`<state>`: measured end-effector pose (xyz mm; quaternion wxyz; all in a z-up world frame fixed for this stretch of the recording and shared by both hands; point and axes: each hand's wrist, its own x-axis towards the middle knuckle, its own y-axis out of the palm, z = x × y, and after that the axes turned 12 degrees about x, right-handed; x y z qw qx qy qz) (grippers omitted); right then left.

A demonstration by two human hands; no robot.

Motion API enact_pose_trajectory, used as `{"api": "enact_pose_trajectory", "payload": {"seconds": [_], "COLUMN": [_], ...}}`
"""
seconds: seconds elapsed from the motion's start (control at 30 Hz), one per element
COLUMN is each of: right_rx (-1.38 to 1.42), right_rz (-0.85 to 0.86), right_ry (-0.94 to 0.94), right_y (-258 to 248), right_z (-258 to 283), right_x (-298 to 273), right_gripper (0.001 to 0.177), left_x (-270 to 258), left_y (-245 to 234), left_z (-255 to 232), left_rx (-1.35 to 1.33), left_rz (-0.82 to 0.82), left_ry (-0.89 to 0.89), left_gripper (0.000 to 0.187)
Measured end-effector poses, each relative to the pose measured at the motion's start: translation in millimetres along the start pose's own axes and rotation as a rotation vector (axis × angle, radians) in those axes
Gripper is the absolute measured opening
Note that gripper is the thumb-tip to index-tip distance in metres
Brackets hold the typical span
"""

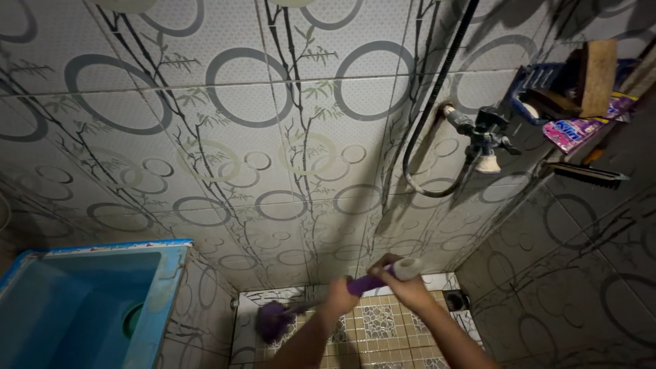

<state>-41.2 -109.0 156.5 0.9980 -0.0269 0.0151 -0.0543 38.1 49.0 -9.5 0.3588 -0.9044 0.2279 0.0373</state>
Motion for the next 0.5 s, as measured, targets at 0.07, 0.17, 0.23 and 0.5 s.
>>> {"api": "enact_pose_trajectory", "payload": {"seconds": [0.07,0.17,0.23,0.5], "right_rx": [-0.062,0.007,0.046,-0.148], "right_rz": [-0.052,-0.179,-0.206,-0.250], "right_ry": [-0.038,-0.127,-0.182,-0.256], "right_y": [-16.8,-32.1,-37.6,-13.6], "right_z": [16.9,40.5,54.3,56.5], "right_x": [-7.5,-17.1,-18.0,-14.3], "right_gripper": [0.008,0.008,0.010,0.020], "left_x": [4.0,2.1,3.5,49.8], "left_y": [18.0,34.3,41.4,95.0], "left_z": [-24.2,-66.9,-90.2,-86.5], "left_rx": [0.012,0.006,0.113,0.087], "left_rz": [-0.027,0.105,0.029,0.048], "left_ry": [0.111,0.085,0.355,0.795], "left_gripper": [0.030,0.030,0.033,0.032]}}
